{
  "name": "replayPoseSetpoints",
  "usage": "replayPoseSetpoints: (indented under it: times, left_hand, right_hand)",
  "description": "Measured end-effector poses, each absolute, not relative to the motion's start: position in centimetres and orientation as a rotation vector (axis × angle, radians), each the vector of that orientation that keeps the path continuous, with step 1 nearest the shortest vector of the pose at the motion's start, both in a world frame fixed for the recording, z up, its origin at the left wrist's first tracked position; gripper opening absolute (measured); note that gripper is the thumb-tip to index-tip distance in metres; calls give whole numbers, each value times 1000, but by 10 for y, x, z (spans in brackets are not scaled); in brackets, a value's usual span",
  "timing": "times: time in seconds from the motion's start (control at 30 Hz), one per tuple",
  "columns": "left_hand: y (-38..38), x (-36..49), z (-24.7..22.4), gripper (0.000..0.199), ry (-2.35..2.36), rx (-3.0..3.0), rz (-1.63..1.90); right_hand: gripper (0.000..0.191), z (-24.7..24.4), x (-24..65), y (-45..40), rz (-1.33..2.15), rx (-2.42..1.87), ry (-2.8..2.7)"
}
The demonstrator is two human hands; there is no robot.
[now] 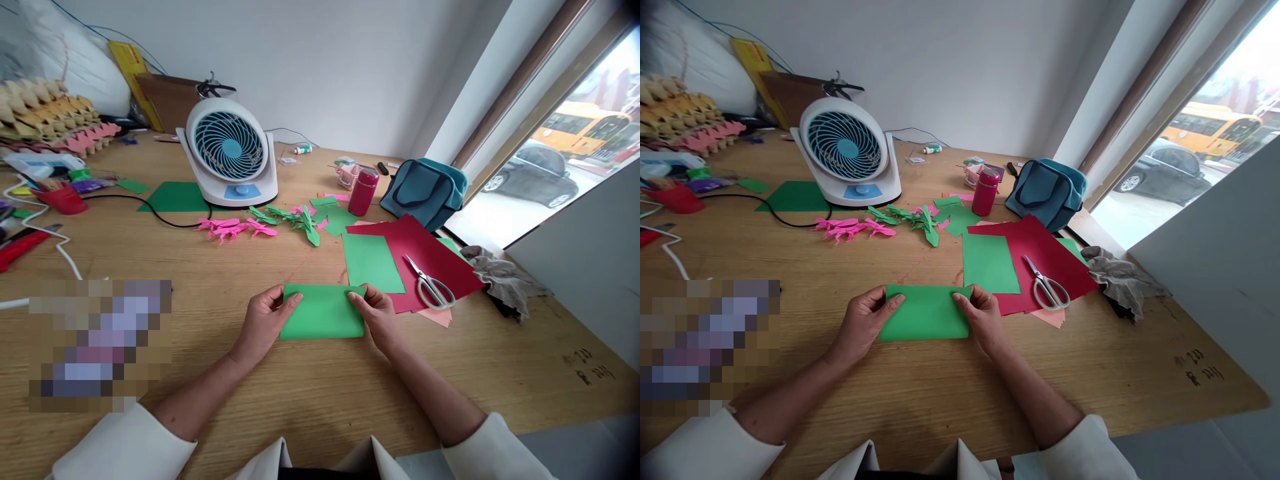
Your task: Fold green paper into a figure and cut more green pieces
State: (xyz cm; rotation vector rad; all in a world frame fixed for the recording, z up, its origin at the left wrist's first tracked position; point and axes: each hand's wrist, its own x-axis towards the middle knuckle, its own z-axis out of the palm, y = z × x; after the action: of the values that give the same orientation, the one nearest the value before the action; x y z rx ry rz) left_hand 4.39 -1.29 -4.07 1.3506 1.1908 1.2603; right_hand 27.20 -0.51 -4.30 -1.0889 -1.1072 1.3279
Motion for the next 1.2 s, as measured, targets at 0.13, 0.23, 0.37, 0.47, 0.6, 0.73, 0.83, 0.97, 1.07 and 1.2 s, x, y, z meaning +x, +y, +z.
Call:
replayPoseSetpoints:
  times: [0.13,0.23,0.37,0.47,0.6,0.73,0.83,0.97,1.07,1.2]
  left_hand:
    - [-12,44,-42,32,1199,1328,1245]
    - [-12,44,-42,31,1215,1321,1242]
    - [-12,44,-41,31,1251,1345,1243]
    - [-12,44,-41,32,1263,1363,1252]
    - [-12,43,-41,30,1260,1356,1238]
    - [-12,43,-41,31,1269,1347,1243]
    - [-12,44,-41,30,1261,1351,1248]
    - [-13,44,-42,31,1270,1347,1244]
    - [-12,44,-41,31,1266,1350,1240]
    - [-12,44,-40,31,1270,1363,1245]
  right_hand:
    - [36,-45,273,-5,1339,-1081,-1110]
    - [37,-46,273,-4,1321,-1087,-1122]
    - [40,-46,272,-2,1294,-1087,-1124]
    - [40,-44,271,-3,1307,-1073,-1115]
    - [46,-38,270,-4,1293,-1092,-1125]
    - [50,-35,270,-5,1282,-1120,-1130]
    - [50,-36,270,-4,1281,-1117,-1133]
    - [49,-38,271,-4,1289,-1102,-1127]
    - [48,-38,271,-4,1296,-1095,-1122]
    - [48,-38,270,-4,1293,-1107,-1111]
